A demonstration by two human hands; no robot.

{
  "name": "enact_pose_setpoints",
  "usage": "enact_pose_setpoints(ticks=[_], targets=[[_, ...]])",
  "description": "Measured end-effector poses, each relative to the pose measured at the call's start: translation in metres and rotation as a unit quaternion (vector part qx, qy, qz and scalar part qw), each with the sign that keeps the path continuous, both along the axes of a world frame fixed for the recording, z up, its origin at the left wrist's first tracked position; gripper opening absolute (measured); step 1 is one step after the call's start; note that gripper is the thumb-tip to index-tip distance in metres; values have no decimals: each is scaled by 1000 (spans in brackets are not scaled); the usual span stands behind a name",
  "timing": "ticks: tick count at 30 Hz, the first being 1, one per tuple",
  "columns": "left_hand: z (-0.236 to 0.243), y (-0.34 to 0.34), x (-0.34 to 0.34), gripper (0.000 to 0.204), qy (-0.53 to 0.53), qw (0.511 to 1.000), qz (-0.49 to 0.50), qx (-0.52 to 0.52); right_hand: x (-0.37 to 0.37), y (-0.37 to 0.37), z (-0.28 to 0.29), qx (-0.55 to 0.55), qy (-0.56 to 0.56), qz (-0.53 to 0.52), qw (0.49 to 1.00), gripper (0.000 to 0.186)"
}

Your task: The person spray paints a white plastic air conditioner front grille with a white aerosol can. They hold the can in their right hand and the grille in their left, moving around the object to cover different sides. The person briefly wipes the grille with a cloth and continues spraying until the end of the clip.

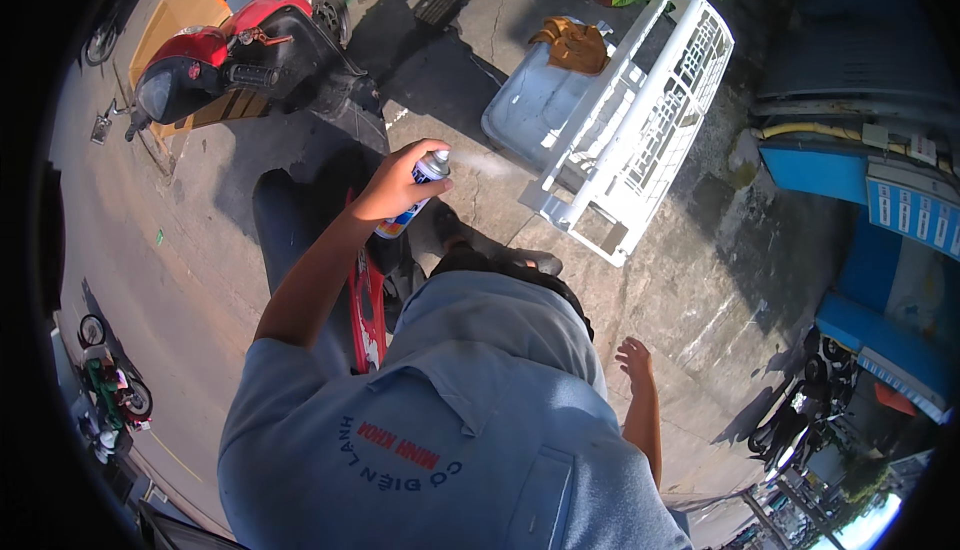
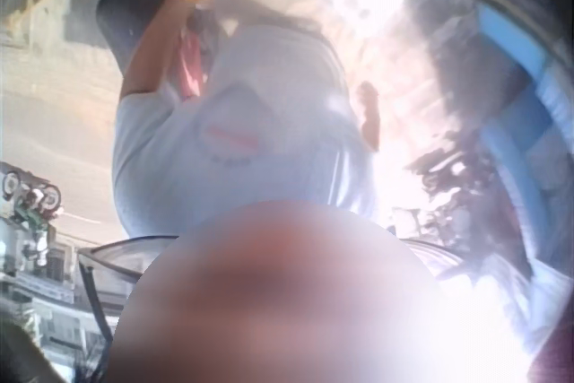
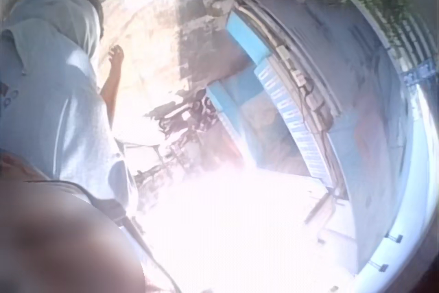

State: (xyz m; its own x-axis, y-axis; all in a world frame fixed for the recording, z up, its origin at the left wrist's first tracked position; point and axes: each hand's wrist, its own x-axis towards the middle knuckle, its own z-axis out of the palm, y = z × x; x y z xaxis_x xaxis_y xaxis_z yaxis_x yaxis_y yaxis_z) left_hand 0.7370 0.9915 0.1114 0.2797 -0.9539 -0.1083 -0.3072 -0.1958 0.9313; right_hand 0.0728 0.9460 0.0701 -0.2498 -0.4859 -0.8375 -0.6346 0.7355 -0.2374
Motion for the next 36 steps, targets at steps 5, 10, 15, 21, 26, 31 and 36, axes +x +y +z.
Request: enact_pose_setpoints(ticks=[5, 10, 15, 21, 26, 31, 36], targets=[[39, -29, -14, 54, 6, 988, -4, -157, 30, -5, -1, -12, -19, 22, 999, 49], [70, -46, -19, 53, -72, 979, -39, -185, 30, 20, -18, 5, -22, 0, 1000, 48], [63, -47, -8, 49, -109, 976, -158, -106, 16, 52, -33, 19, -24, -44, 999, 42], [64, -95, -1, 48, -191, 962, -83, -176, -27, 91, -64, 33, -32, -118, 992, 39], [81, -144, 1, 52, -266, 945, 47, -187, -25, 98, -66, 24, -50, -128, 990, 40], [94, -137, -27, 51, -255, 952, -83, -147, -14, 92, -77, 37, -71, -123, 989, 38], [111, -101, -71, 49, -312, 906, -286, 4, -42, 93, -91, 79, -98, -120, 985, 32]])
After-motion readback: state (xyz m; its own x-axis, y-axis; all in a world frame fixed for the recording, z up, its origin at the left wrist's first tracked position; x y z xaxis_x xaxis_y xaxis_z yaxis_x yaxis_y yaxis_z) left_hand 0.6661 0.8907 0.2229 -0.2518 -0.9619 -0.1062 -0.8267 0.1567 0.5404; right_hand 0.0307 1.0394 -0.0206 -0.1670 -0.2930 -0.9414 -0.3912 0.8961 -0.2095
